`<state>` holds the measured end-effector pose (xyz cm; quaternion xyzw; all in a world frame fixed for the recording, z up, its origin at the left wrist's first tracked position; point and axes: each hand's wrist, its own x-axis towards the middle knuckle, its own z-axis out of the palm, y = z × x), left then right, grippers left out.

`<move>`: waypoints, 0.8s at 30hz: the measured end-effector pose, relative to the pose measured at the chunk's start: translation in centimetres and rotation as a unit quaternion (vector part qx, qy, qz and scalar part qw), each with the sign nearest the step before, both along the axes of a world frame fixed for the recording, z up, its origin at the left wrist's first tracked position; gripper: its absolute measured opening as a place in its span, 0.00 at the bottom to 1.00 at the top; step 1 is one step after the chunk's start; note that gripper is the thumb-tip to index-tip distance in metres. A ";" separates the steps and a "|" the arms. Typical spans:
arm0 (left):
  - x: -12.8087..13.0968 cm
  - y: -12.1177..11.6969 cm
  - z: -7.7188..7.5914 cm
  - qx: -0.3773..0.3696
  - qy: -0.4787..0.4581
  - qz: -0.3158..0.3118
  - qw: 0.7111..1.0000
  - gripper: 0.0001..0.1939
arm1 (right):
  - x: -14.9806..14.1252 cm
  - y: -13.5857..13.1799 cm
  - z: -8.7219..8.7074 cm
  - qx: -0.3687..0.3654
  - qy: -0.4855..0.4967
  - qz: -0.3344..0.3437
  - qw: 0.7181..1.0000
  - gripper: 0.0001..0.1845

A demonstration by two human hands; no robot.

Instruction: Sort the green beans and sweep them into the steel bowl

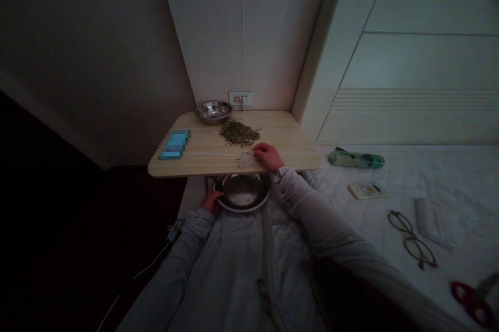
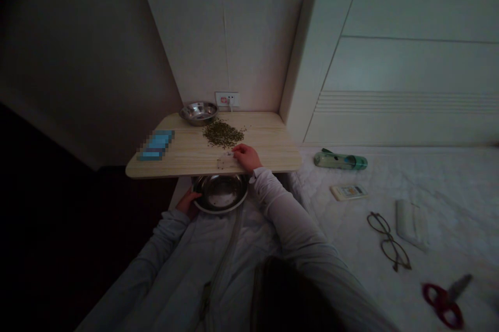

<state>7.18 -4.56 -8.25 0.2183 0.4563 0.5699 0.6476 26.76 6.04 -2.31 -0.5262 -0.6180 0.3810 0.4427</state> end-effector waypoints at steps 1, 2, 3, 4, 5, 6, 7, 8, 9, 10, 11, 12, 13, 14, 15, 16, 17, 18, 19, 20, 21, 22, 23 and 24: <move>0.0 0.0 0.0 0.000 0.002 -0.001 1.000 0.31 | 0.0 0.0 -0.1 -0.001 -0.002 0.000 1.000 0.11; 0.0 0.0 0.0 0.001 0.004 -0.003 1.000 0.31 | 0.0 0.1 -0.1 -0.004 -0.003 0.002 1.000 0.11; 0.0 0.0 0.0 0.003 0.004 -0.007 1.000 0.32 | 0.0 0.1 -0.2 -0.008 -0.005 0.003 1.000 0.11; 0.0 0.0 0.1 0.008 0.002 -0.012 1.000 0.32 | 0.0 0.2 -0.2 -0.010 -0.006 0.005 1.000 0.11; 0.0 0.0 0.1 0.013 -0.002 -0.015 1.000 0.32 | 0.0 0.2 -0.2 -0.011 -0.007 0.007 1.000 0.11; 0.0 0.0 0.2 0.019 -0.006 -0.016 1.000 0.32 | 0.0 0.1 -0.2 -0.011 -0.008 0.009 1.000 0.11; 0.1 0.0 0.2 0.023 -0.008 -0.017 1.000 0.32 | 0.0 0.1 -0.2 -0.012 -0.008 0.012 1.000 0.11; 0.1 0.0 0.3 0.022 -0.008 -0.016 1.000 0.31 | 0.0 0.1 -0.1 -0.014 -0.007 0.015 1.000 0.12; 0.1 0.0 0.3 0.019 -0.007 -0.013 1.000 0.31 | 0.0 0.0 -0.1 -0.015 -0.008 0.018 1.000 0.12; 0.2 0.0 0.4 0.014 -0.005 -0.009 1.000 0.31 | 0.0 0.0 0.0 -0.016 -0.009 0.020 1.000 0.12; 0.2 0.0 0.4 0.008 -0.003 -0.005 1.000 0.31 | 0.0 0.0 0.0 -0.015 -0.011 0.019 1.000 0.12; 0.2 -0.1 0.5 0.003 -0.003 -0.001 1.000 0.31 | 0.0 0.0 0.1 -0.014 -0.015 0.019 1.000 0.11; 0.2 -0.1 0.5 0.000 -0.004 0.001 1.000 0.31 | 0.0 -0.1 0.1 -0.014 -0.018 0.018 1.000 0.11; 0.2 -0.1 0.5 -0.001 -0.005 0.002 1.000 0.31 | 0.0 -0.1 0.2 -0.015 -0.019 0.017 1.000 0.11; 0.2 -0.1 0.5 -0.001 -0.006 0.001 1.000 0.31 | 0.0 -0.1 0.2 -0.017 -0.020 0.018 0.999 0.11; 0.2 -0.1 0.5 0.001 -0.007 -0.002 1.000 0.31 | 0.0 -0.2 0.3 -0.021 -0.017 0.020 0.999 0.12; 0.2 -0.1 0.5 0.004 -0.007 -0.004 1.000 0.31 | 0.0 -0.2 0.4 -0.025 -0.015 0.023 0.999 0.12; 0.2 -0.1 0.5 0.008 -0.007 -0.006 1.000 0.31 | 0.0 -0.3 0.4 -0.028 -0.011 0.025 0.999 0.12; 0.2 -0.1 0.4 0.012 -0.006 -0.008 1.000 0.32 | 0.0 -0.3 0.5 -0.029 -0.009 0.026 0.999 0.11; 0.1 -0.1 0.3 0.015 -0.006 -0.009 1.000 0.32 | 0.0 -0.4 0.5 -0.028 -0.008 0.027 0.999 0.11; 0.1 -0.1 0.3 0.016 -0.005 -0.009 1.000 0.32 | 0.0 -0.4 0.6 -0.027 -0.006 0.027 0.999 0.11; 0.1 -0.1 0.2 0.014 -0.004 -0.007 1.000 0.32 | -0.1 -0.5 0.6 -0.025 -0.006 0.027 0.999 0.11; 0.0 -0.1 0.2 0.011 -0.003 -0.006 1.000 0.31 | -0.1 -0.5 0.6 -0.023 -0.006 0.025 0.999 0.11; 0.0 -0.1 0.1 0.008 -0.001 -0.005 1.000 0.31 | -0.1 -0.5 0.6 -0.023 -0.007 0.024 0.999 0.11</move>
